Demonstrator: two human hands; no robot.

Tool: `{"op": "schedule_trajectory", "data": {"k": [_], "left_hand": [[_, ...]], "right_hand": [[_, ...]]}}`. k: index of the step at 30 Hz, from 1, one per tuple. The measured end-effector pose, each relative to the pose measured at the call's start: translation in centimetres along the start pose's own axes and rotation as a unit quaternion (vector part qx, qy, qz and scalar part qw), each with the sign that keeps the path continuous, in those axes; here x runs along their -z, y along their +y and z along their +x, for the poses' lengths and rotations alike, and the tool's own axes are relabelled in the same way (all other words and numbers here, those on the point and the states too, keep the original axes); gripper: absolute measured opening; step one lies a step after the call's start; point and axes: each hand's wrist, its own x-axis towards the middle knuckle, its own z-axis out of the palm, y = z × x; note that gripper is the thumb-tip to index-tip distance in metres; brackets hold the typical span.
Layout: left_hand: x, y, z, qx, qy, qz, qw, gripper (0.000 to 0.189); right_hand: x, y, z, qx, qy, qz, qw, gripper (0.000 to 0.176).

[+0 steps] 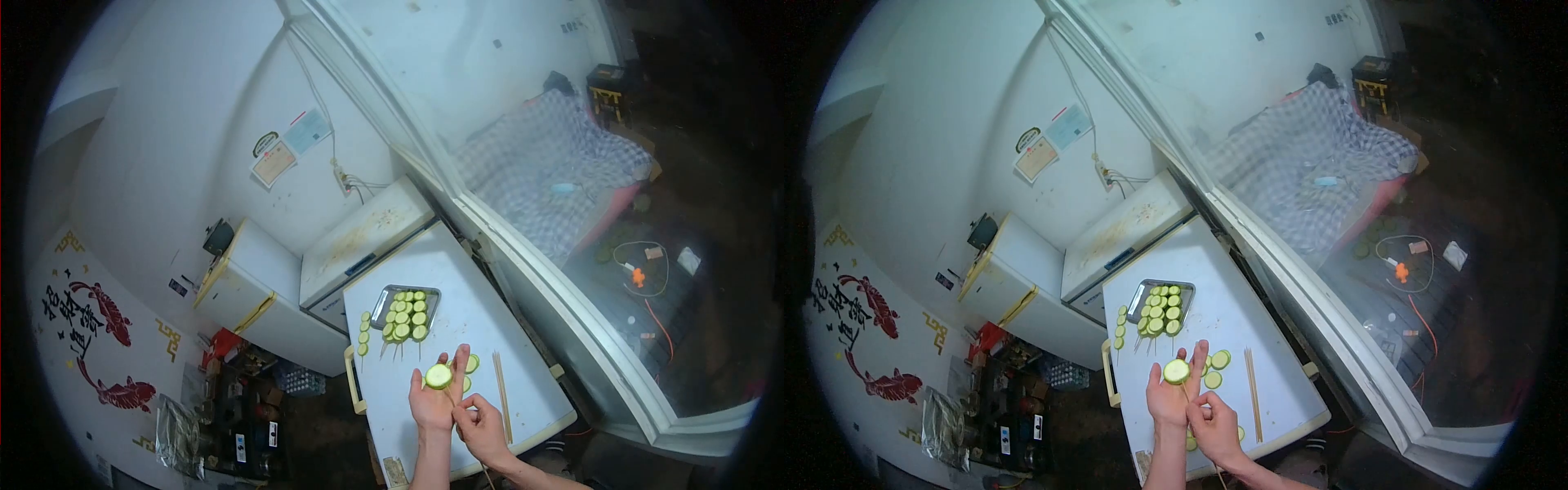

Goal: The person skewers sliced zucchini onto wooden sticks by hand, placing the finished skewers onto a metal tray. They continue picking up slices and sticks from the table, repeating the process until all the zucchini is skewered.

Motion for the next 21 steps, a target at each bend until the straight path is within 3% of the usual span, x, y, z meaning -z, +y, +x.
{"op": "schedule_trajectory", "data": {"k": [4, 12, 16, 19, 21], "left_hand": [[2.8, 1.5, 1.5, 0.015, -0.055, 0.026, 0.998, 0.059], [2.3, 0.9, 1.2, -0.024, 0.019, 0.143, 0.989, 0.048], [2.9, 1.4, 1.6, 0.001, -0.013, 0.15, 0.989, 0.041], [2.9, 1.3, 1.5, -0.035, 0.034, 0.204, 0.978, 0.039], [3.3, 1.7, 1.6, -0.008, 0.002, 0.207, 0.978, 0.041]], "right_hand": [[-0.1, -0.3, 0.4, 0.013, 0.021, -0.063, 0.998, 0.012], [-0.3, -0.1, 0.5, 0.03, 0.043, -0.098, 0.994, 0.015], [-0.3, -0.2, 0.5, 0.032, 0.046, -0.118, 0.991, 0.015], [-0.5, 0.1, 0.5, 0.037, 0.051, -0.117, 0.991, 0.015], [-0.6, 0.7, 0.6, 0.051, 0.056, -0.122, 0.99, 0.015]]}}
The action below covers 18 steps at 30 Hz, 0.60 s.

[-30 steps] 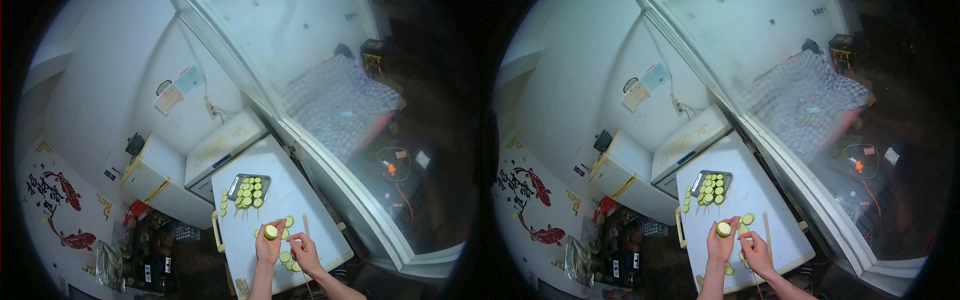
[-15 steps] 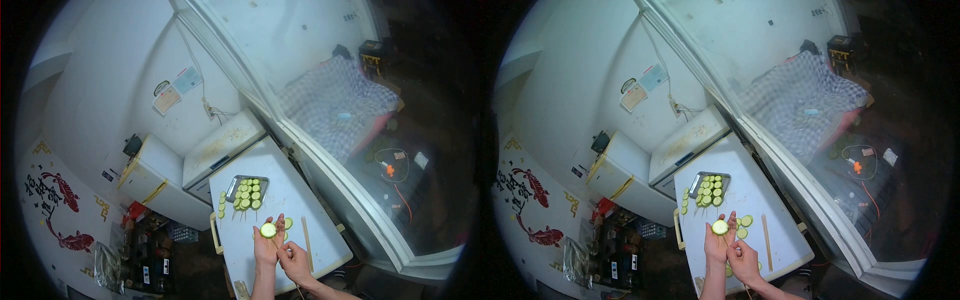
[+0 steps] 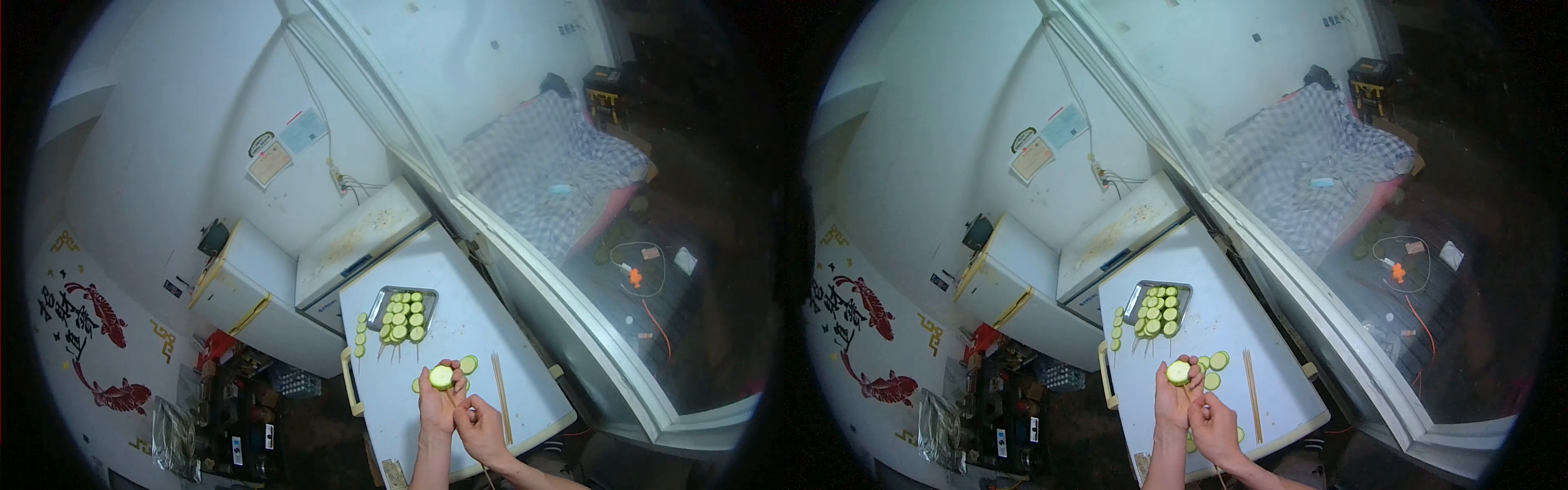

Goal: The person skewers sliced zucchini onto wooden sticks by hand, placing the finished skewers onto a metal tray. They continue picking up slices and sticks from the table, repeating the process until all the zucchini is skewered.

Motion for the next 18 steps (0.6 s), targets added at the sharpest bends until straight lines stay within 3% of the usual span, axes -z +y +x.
{"op": "schedule_trajectory", "data": {"k": [18], "left_hand": [[-0.6, 0.0, 0.0, -0.005, -0.01, 0.079, 0.997, 0.029]], "right_hand": [[-0.1, -0.4, 0.1, 0.056, 0.009, -0.059, 0.997, 0.016]]}}
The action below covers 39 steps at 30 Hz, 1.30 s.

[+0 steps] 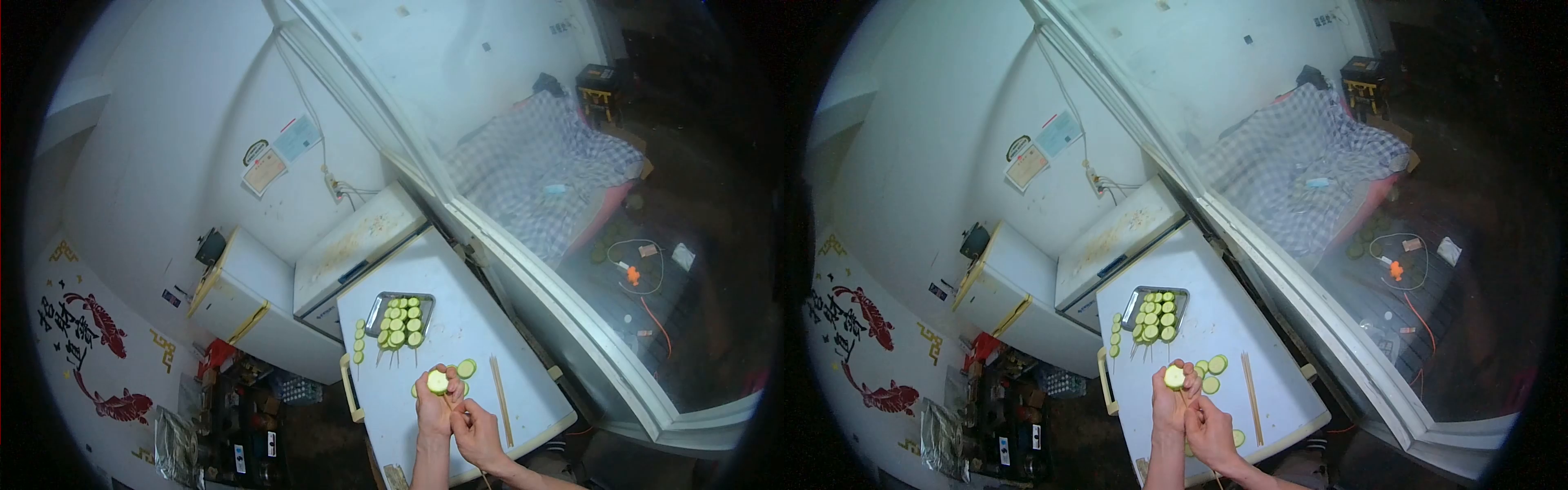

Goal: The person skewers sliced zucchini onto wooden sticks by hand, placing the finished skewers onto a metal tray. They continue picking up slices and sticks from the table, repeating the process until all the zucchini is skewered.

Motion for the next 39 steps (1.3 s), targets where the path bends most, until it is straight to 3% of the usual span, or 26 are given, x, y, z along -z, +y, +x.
{"op": "schedule_trajectory", "data": {"k": [16, 21, 39], "left_hand": [[-0.6, -0.2, -0.3, -0.015, 0.005, 0.038, 0.999, 0.029], [-0.8, -0.6, -0.6, -0.014, 0.052, 0.077, 0.996, 0.029], [-1.7, -0.5, -1.5, -0.044, 0.024, 0.13, 0.99, 0.031]], "right_hand": [[-0.1, -0.3, 0.1, 0.015, 0.013, -0.016, 1.0, 0.015], [0.1, -0.6, 0.3, 0.03, 0.023, -0.022, 0.999, 0.015], [0.1, -1.2, 0.1, 0.036, 0.026, -0.015, 0.999, 0.013]]}}
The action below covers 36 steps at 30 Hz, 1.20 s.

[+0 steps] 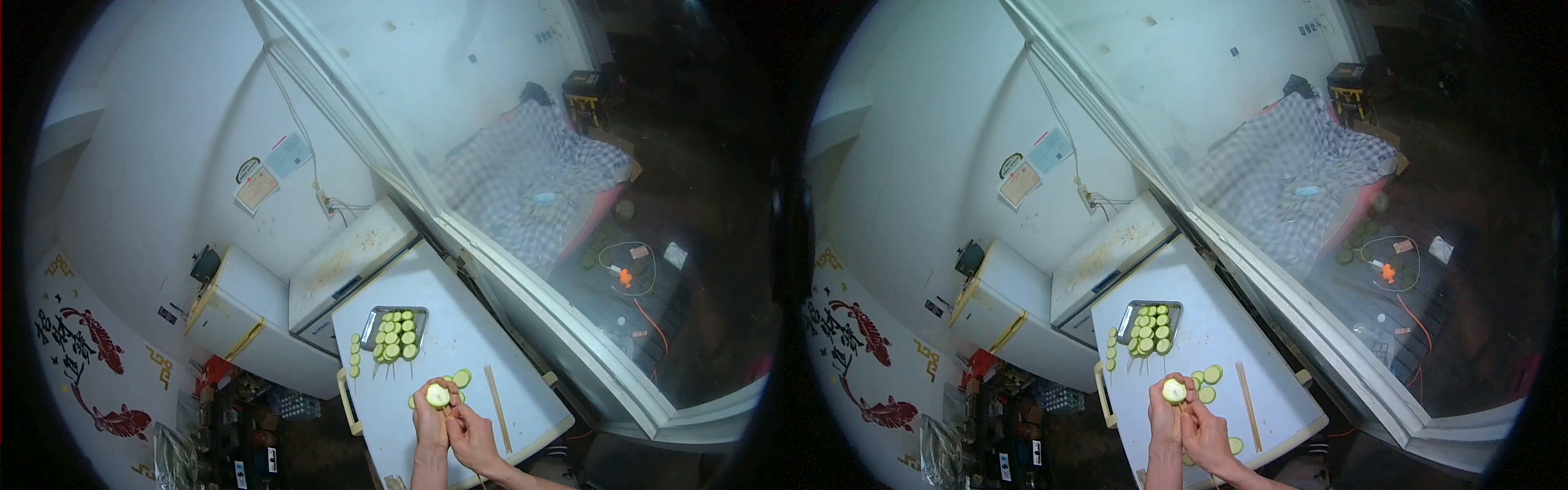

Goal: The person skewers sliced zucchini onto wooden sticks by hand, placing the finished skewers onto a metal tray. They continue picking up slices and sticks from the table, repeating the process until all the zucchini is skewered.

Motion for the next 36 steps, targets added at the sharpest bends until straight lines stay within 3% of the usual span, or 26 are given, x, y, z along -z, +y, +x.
{"op": "schedule_trajectory", "data": {"k": [13, 21, 28, 36], "left_hand": [[0.2, -0.3, -0.1, -0.019, 0.001, 0.042, 0.999, 0.035], [-0.6, -0.5, -1.2, -0.029, 0.026, 0.141, 0.989, 0.038], [-0.8, 0.0, -0.3, -0.049, 0.05, 0.089, 0.994, 0.033], [0.2, -0.4, -0.3, 0.005, 0.036, 0.039, 0.999, 0.033]], "right_hand": [[0.0, 0.2, 0.1, 0.008, -0.009, -0.018, 1.0, 0.013], [0.1, -0.3, 0.4, 0.004, 0.021, 0.017, 1.0, 0.014], [1.1, -0.4, -0.9, 0.0, -0.036, -0.069, 0.997, 0.013], [0.4, -0.3, -0.6, 0.03, -0.007, -0.025, 0.999, 0.012]]}}
